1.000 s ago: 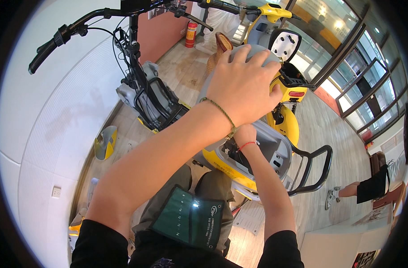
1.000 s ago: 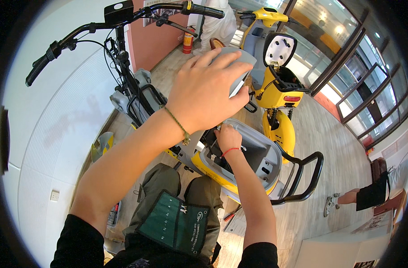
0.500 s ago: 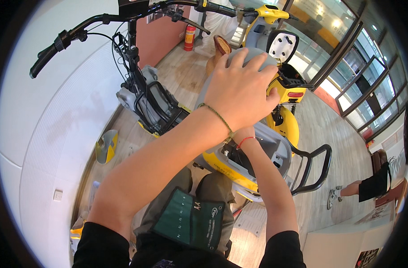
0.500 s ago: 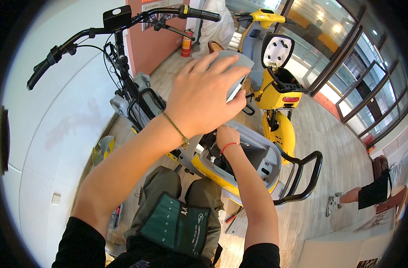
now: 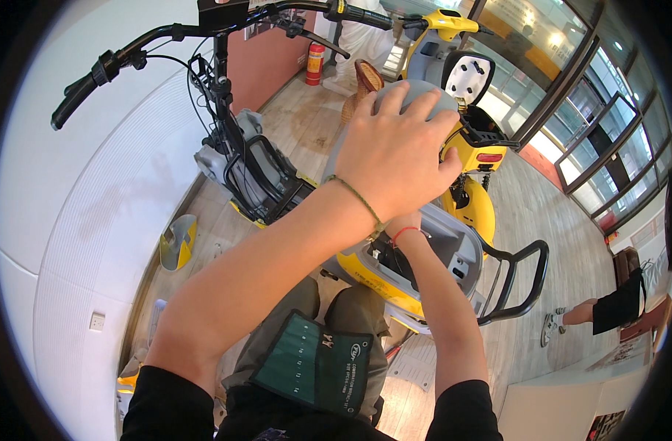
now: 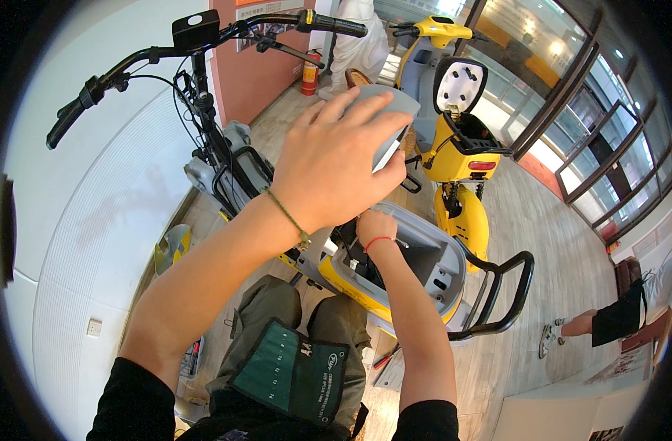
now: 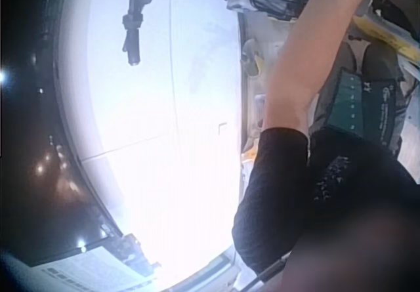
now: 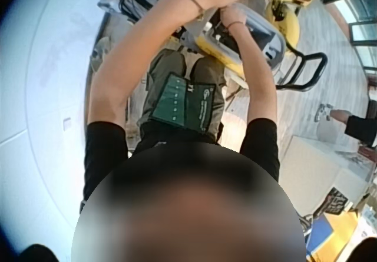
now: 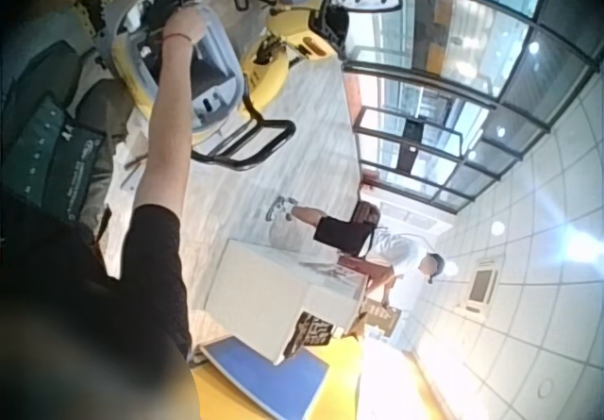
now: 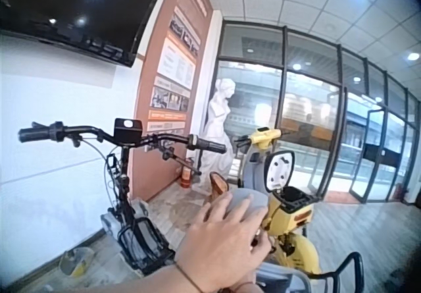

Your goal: Using a wrench to tighten or loosen components inside a motorcycle storage compartment.

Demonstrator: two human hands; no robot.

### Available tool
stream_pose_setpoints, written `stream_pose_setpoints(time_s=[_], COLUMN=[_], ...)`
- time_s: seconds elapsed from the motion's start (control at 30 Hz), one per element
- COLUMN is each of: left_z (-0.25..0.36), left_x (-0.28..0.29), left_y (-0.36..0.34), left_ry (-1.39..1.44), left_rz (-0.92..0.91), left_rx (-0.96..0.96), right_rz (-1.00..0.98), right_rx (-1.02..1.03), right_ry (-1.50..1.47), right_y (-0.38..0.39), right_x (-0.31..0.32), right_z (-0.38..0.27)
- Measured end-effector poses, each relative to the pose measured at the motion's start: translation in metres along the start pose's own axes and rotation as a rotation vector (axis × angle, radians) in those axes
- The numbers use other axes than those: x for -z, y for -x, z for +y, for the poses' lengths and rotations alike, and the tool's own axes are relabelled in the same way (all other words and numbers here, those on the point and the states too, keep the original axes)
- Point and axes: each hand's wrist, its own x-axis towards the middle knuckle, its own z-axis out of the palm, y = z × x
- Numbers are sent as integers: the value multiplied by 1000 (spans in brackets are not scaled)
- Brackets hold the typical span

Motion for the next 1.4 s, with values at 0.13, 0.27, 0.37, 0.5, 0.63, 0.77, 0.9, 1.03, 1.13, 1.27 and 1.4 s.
stream_pose_setpoints(time_s=[0.13, 0.27, 0.37, 0.5, 0.63, 0.77, 0.9, 1.03, 1.13, 1.27, 1.4], left_z=[3, 0, -2, 2, 1, 2, 1, 2, 3, 3, 3], left_x=[-1, -1, -5, -2, 0, 0, -2, -2, -1, -1, 0], left_y=[-3, 0, 2, -1, 0, 0, 1, 0, 0, 0, 1], left_ry=[12, 3, -3, 6, 7, 11, 45, 17, 28, 20, 17], left_rz=[23, 24, 20, 29, 25, 17, 35, 26, 26, 36, 35], left_rx=[-12, -1, 7, -1, 2, 0, 4, 1, 10, 4, 4], right_rz=[112, 74, 63, 66, 61, 54, 42, 38, 38, 32, 29], right_rx=[99, 44, 40, 28, 24, 19, 11, 5, 3, -3, -10], right_ry=[36, -57, -58, -55, -55, -54, -54, -51, -51, -52, -51], right_y=[-7, -7, -2, -2, -1, -2, 2, 2, 0, 0, -1], right_x=[-13, 1, -1, 7, 8, 10, 8, 10, 12, 12, 13], right_z=[10, -3, -2, -3, -7, -9, -11, -12, -14, -17, -18])
